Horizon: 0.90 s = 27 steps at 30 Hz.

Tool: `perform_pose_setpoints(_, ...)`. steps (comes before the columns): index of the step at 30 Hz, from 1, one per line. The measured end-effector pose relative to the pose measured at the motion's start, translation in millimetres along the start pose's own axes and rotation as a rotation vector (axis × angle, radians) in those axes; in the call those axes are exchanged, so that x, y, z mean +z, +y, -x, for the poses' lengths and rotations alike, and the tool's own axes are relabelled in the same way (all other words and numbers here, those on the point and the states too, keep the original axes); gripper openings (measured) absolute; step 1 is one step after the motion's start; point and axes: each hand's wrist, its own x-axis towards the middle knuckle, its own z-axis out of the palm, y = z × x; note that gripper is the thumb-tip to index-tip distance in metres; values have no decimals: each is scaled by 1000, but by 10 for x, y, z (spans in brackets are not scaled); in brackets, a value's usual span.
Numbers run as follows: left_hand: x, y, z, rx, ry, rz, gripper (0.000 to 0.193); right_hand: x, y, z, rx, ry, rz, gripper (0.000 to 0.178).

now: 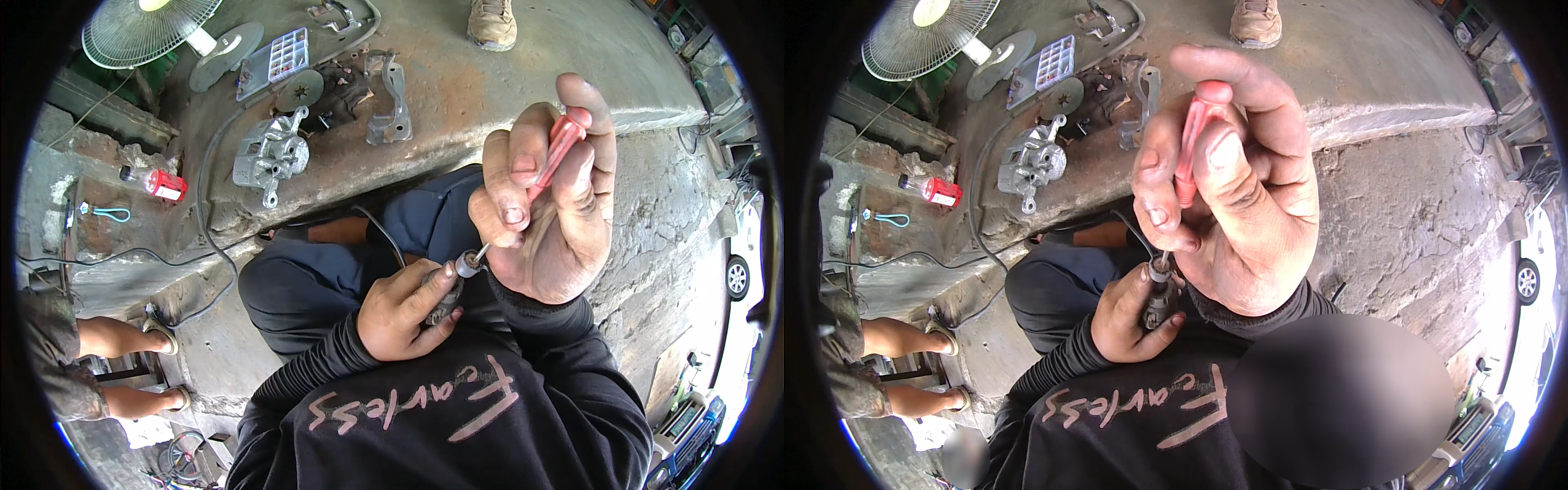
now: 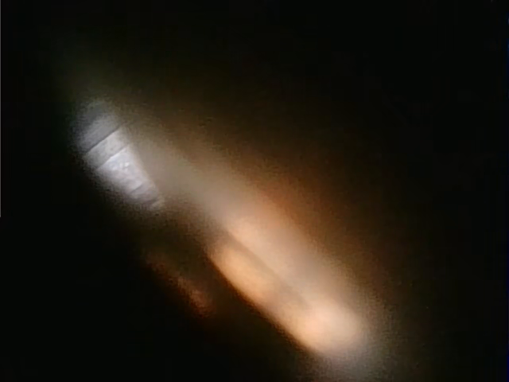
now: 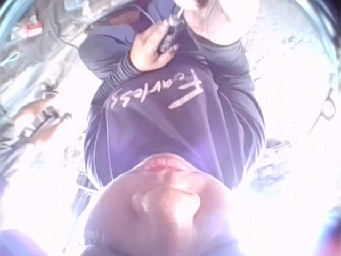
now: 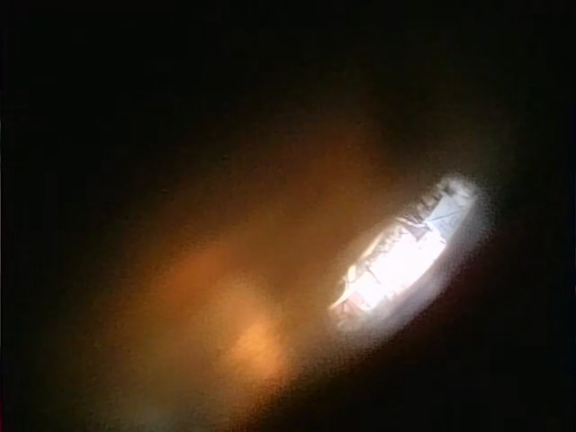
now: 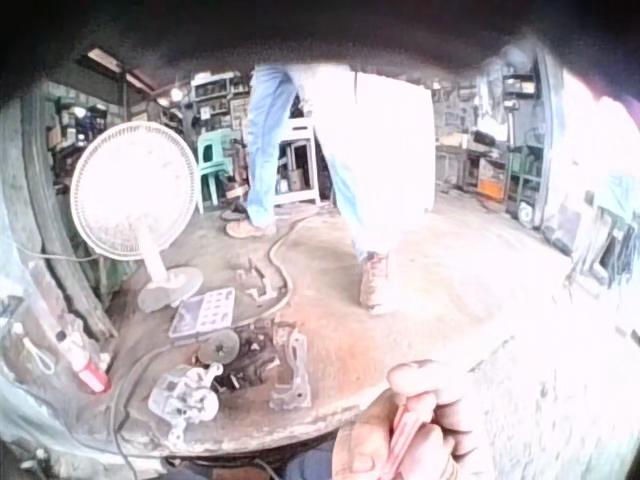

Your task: The person uses a rotary tool to grind and smooth a metal part, rotating it to access different surfaces. The person then changes the tool bit and continues grinding.

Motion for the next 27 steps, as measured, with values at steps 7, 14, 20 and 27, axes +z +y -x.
perform_pose_setpoints(7,-33,3,-14,-7,-41,12,98,25,4,19,-1,27,64,47)
perform_pose_setpoints(14,-28,-9,44,-38,-19,0,97,29,51,37,-46,26,223,49)
perform_pose_setpoints(20,83,-86,82,-16,126,30,84,25,115,46,-21,45,253,49)
perform_pose_setpoints(27,98,-102,120,-26,123,46,84,-44,188,26,-14,17,209,49)
